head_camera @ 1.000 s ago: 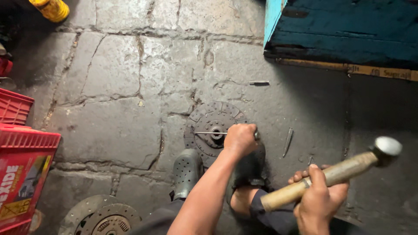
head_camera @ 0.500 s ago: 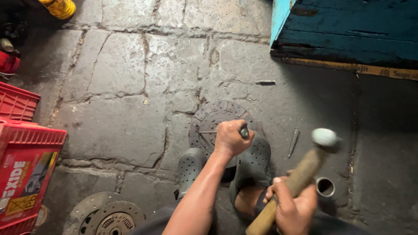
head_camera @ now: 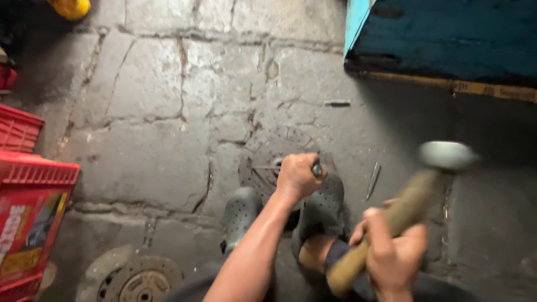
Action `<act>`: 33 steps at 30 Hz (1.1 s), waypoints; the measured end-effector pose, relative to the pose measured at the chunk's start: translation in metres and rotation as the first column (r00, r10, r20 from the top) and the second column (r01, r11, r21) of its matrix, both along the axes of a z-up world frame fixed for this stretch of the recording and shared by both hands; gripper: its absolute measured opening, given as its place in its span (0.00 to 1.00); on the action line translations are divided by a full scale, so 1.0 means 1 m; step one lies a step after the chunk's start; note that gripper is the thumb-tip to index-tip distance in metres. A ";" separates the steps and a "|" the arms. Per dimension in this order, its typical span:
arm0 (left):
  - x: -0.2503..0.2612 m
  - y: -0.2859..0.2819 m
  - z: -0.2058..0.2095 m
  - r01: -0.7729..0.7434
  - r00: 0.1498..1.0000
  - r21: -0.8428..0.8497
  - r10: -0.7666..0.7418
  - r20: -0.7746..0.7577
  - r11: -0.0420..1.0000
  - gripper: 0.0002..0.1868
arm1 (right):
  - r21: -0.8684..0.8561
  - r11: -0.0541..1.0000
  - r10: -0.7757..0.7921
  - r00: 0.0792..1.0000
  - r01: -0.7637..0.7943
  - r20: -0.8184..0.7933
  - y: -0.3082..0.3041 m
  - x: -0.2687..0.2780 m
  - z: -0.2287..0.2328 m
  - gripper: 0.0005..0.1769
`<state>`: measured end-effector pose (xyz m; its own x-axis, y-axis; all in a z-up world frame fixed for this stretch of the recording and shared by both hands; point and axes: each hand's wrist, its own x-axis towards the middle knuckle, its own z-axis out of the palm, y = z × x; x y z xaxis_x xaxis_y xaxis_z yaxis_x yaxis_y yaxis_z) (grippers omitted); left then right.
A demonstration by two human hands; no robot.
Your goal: The person uses a hammer and a chisel to work on a circular metal part, likely a brake disc. They repeatedly strike the chisel to remove or adjust components on the disc.
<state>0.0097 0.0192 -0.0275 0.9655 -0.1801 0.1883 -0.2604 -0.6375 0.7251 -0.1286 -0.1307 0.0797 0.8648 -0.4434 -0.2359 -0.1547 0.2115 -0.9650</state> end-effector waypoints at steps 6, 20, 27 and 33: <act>-0.018 0.004 -0.008 -0.215 0.878 -0.449 -0.029 -0.477 0.867 0.12 | -0.026 0.906 0.373 0.828 -0.422 -0.417 0.035 0.012 -0.021 0.11; -0.005 -0.008 -0.003 0.055 0.998 0.076 -0.053 -0.024 0.996 0.08 | 0.223 0.944 0.326 0.807 -0.245 -0.492 0.024 0.003 -0.027 0.13; 0.000 -0.017 -0.010 0.013 0.998 0.096 -0.007 -0.058 0.995 0.07 | 0.209 0.963 -0.156 0.984 0.172 -0.090 -0.017 0.008 -0.001 0.15; -0.001 -0.016 -0.013 0.002 0.999 0.037 0.000 -0.051 0.999 0.10 | 0.386 0.878 0.432 0.814 -0.282 -0.389 0.020 0.001 -0.061 0.09</act>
<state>0.0083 0.0029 -0.0403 0.9736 -0.1867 0.1317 -0.2238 -0.6639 0.7135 -0.1272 -0.1111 0.0191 0.7089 0.0327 -0.7046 -0.6762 0.3158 -0.6656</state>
